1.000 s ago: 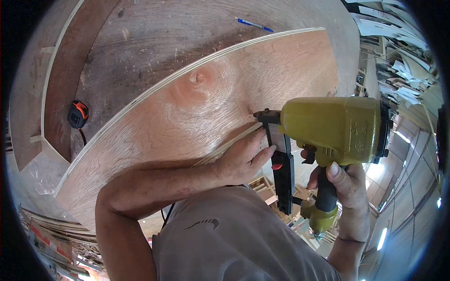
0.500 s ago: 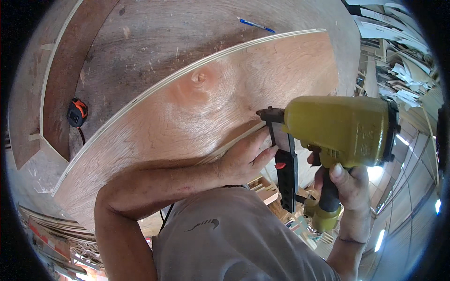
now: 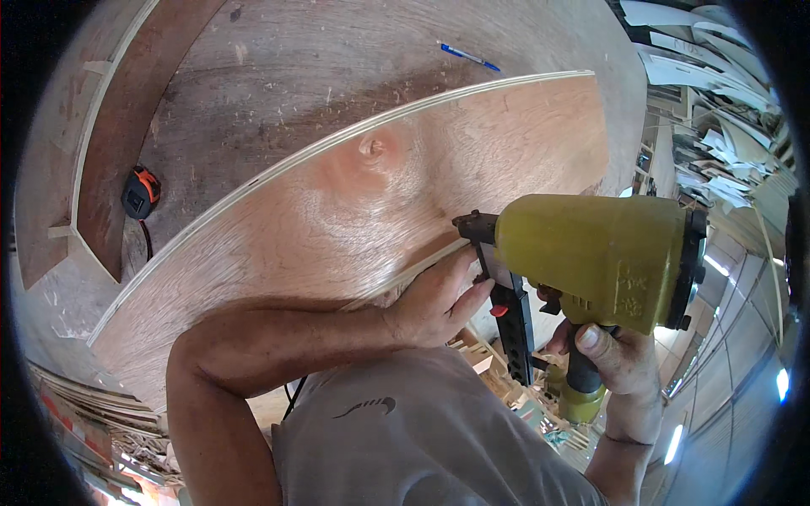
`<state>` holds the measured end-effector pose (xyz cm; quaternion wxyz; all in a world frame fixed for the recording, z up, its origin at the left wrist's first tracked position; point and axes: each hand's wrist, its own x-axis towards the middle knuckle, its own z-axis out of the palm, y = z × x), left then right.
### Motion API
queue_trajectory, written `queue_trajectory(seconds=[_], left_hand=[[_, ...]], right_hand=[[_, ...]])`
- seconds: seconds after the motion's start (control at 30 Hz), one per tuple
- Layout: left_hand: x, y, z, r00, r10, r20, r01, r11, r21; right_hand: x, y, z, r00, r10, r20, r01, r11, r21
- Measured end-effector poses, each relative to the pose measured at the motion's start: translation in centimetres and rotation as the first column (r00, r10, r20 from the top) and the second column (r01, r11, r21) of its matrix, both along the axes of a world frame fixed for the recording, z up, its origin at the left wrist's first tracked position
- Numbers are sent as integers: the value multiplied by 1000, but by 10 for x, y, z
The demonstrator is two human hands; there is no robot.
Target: The person marks a curved wooden panel with a square and pen, then uses a nail gun to attach a thin wooden strip along the curved edge. They flip the panel and use a hammer to tap the strip into place, repeating the process on the opposite side.
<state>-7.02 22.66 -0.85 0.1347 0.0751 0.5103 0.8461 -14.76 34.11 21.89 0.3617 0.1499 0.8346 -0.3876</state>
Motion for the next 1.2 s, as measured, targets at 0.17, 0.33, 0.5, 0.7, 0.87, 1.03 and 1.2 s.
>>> queue_trajectory(seconds=[0.17, 0.33, 0.5, 0.7, 0.87, 1.03, 1.2], left_hand=[[9, 0, 1, 1000, -16, 22, 15, 998, 55], [12, 9, -8, 995, 88, -45, -85, 995, 57], [15, 13, -10, 994, 91, -56, -91, 996, 5], [13, 11, -8, 999, 43, -8, -42, 998, 42], [12, 13, -9, 997, 72, -15, -71, 995, 73], [14, 16, -14, 996, 78, -37, -77, 996, 33], [15, 14, -10, 997, 77, -1, -77, 995, 65]], right_hand=[[5, 0, -2, 998, 53, -40, -51, 998, 34], [9, 0, 1, 997, 59, -52, -58, 998, 37], [11, 2, 1, 998, 58, -16, -58, 998, 34], [13, 6, 0, 997, 72, -9, -72, 997, 29], [10, 0, -1, 998, 67, -4, -67, 998, 4], [9, -1, 2, 997, 62, 56, -66, 995, 73], [15, 4, -2, 997, 75, 14, -76, 994, 84]])
